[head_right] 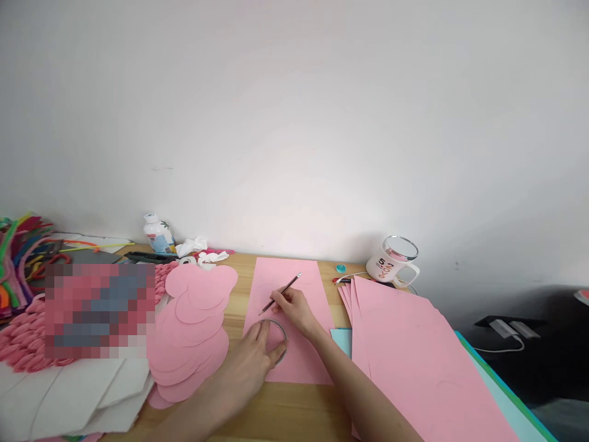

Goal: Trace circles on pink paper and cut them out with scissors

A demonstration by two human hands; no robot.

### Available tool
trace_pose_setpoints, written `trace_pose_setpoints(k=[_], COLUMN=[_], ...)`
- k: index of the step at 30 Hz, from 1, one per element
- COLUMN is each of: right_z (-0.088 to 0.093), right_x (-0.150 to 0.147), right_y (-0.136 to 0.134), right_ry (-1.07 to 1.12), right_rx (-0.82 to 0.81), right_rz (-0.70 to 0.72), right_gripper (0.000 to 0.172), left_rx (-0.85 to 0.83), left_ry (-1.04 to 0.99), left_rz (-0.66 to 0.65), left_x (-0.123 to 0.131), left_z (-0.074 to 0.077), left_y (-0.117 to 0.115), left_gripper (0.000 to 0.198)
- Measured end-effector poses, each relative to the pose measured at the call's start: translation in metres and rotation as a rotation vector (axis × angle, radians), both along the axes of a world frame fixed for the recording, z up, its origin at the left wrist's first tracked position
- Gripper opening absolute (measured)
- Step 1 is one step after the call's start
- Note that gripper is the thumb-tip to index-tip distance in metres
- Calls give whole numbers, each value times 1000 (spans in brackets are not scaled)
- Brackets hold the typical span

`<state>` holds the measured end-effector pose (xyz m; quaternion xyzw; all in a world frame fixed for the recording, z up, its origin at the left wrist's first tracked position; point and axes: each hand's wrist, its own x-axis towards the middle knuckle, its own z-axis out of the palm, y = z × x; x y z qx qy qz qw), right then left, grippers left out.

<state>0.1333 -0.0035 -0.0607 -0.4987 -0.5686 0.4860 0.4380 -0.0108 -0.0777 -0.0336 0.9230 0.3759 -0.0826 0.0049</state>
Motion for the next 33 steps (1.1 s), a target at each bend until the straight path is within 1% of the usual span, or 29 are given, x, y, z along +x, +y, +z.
trace_pose_setpoints(k=[3,6,11,16,21,27,33], right_z=[3,2,0,3,8,10,3], right_x=[-5,-9,-12,-8,8,29,42], right_y=[-1,0,6,12,9,-13,-38], right_ry=[-24,-51,-122,-191,-242,-260,-251], right_rx=[-3,-2,0,5,5,-20,-60], right_rz=[47,94,150,146,71,-39,-135], right_gripper=[28,24,17,19,23,28,30], left_rx=[67,126,87,70,22,-77,-123], left_ry=[31,4,-53,-17,-27,-57,-27], left_rz=[-45,-74,-39,-53,-28,-13,1], left_x=[0,0,-1,-1,-2,-2,3], left_z=[-8,-14,-17,-9,0,10,22], left_y=[3,6,9,8,6,9,9], left_gripper=[52,47,46,48,56,60,57])
